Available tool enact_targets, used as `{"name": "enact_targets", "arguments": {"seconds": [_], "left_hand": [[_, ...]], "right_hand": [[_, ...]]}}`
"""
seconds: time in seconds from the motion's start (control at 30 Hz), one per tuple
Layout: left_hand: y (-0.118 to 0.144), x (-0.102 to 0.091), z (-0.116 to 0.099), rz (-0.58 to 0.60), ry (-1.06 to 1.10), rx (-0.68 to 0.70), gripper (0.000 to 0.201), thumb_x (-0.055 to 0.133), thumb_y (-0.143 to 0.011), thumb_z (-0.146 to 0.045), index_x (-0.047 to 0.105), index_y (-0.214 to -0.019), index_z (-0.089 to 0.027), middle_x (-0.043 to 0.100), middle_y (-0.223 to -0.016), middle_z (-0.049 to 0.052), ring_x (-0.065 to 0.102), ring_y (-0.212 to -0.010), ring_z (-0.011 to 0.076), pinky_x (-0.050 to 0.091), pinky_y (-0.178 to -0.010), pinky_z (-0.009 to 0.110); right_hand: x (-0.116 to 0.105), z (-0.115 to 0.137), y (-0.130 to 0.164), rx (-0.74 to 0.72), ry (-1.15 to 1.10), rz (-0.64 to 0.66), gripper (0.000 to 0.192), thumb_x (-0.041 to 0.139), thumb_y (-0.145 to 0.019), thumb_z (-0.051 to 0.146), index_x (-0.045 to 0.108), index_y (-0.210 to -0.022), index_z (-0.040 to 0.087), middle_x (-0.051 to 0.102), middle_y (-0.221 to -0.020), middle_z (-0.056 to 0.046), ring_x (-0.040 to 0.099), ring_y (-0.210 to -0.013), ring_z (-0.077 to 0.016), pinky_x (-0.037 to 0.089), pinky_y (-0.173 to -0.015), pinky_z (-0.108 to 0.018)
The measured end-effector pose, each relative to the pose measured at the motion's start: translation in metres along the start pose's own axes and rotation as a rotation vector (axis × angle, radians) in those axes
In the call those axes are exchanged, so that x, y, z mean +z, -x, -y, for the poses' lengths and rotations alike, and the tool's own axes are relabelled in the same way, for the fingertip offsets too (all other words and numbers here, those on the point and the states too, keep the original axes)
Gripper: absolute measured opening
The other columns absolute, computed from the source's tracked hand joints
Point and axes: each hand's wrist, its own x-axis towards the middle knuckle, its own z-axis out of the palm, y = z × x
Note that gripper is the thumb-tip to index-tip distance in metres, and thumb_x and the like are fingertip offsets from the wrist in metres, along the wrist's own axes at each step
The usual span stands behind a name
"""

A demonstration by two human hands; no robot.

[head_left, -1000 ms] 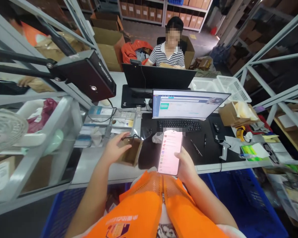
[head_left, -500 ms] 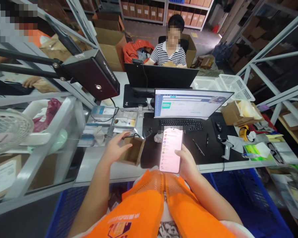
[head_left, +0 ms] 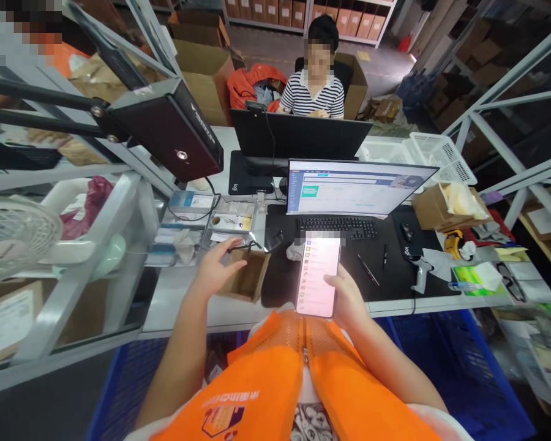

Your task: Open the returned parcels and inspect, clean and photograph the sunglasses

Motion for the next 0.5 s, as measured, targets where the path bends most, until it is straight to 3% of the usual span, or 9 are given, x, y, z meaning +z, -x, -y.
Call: {"name": "enact_targets", "arguments": {"seconds": [0.17, 0.33, 0.5], "left_hand": [[0.008, -0.001, -0.001, -0.032, -0.012, 0.016, 0.064, 0.079, -0.076, -0.051, 0.061, -0.132, -0.025, 0.065, -0.136, 0.011, 0.061, -0.126, 0.0302, 0.046, -0.112, 0.049], [0.018, -0.006, -0.003, -0.066, 0.004, 0.023, 0.063, 0.08, -0.076, -0.049, 0.062, -0.132, -0.025, 0.066, -0.134, 0.01, 0.062, -0.124, 0.0298, 0.046, -0.112, 0.049], [0.024, -0.014, -0.008, -0.047, 0.002, 0.023, 0.064, 0.079, -0.077, -0.049, 0.06, -0.133, -0.023, 0.064, -0.136, 0.012, 0.061, -0.125, 0.0301, 0.046, -0.112, 0.049]], "right_hand": [[0.004, -0.004, 0.002, 0.032, -0.053, -0.002, 0.043, 0.073, -0.078, 0.05, 0.069, -0.108, 0.02, 0.077, -0.105, -0.009, 0.071, -0.094, -0.0317, 0.056, -0.082, -0.046], [0.009, -0.008, 0.004, 0.029, 0.029, 0.066, 0.047, 0.081, -0.066, 0.03, 0.069, -0.111, 0.021, 0.077, -0.102, -0.006, 0.071, -0.088, -0.03, 0.056, -0.077, -0.042], [0.014, -0.016, 0.004, 0.065, -0.005, 0.082, 0.038, 0.076, -0.074, 0.043, 0.071, -0.105, 0.021, 0.077, -0.101, -0.006, 0.07, -0.089, -0.029, 0.056, -0.077, -0.04]]}}
